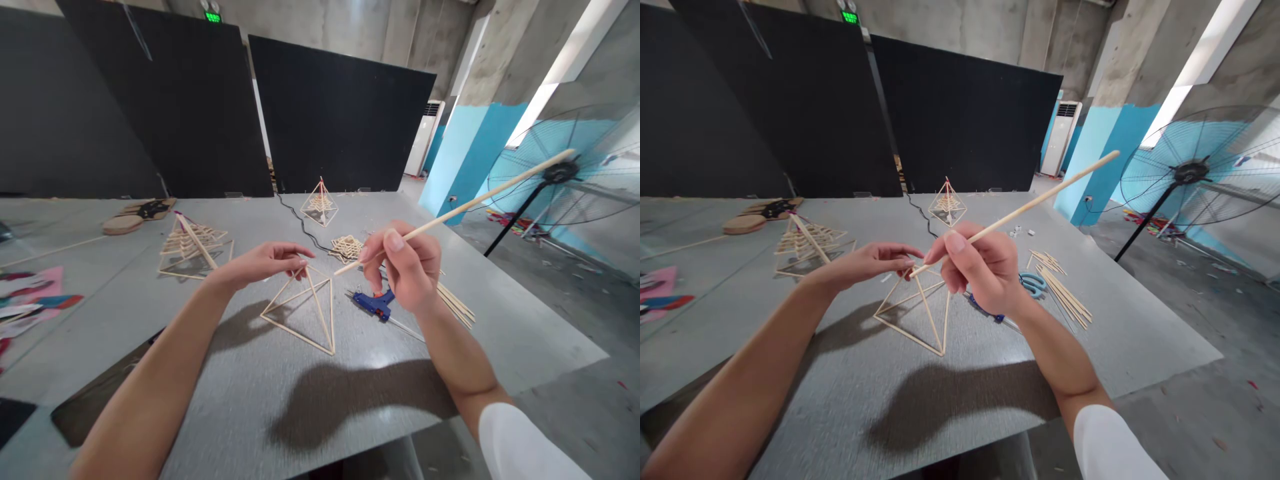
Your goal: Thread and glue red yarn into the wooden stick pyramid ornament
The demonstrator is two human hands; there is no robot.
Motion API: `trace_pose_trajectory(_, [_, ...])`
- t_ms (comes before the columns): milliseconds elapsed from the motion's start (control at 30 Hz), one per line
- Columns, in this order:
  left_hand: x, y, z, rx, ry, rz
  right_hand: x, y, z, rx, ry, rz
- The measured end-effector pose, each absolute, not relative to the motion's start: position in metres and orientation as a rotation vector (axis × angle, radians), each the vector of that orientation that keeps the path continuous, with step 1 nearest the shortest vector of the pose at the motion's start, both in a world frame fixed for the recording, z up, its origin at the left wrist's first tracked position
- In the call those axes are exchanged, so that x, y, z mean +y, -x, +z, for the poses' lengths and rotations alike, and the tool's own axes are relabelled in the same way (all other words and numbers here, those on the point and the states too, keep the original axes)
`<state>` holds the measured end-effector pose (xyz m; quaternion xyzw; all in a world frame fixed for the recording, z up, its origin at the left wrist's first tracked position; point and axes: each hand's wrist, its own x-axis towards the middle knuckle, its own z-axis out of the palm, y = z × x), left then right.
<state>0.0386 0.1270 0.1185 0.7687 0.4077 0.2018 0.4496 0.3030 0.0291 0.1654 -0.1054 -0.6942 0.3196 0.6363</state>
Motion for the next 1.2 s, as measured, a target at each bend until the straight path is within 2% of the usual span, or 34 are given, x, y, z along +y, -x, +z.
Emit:
trace_pose_trajectory(633, [0.1233,-0.0428,0.1223,0.996,-1.944,0.499,0.0275,-0.3049,0.1667,-1.629,0.281,0.727])
trace_pose_trajectory(867, [0.1248,-0.0431,0.1213,1.004,-1.957,0.487,0.0285,-0.3045,0.1664,-1.633,0.164,0.733])
trace_pose_trajectory(1200, [0.1249,-0.0417,0.1215,0.997,-1.945,0.494,0.0258,-0.3047,0.1678,-1.612,0.289,0.727])
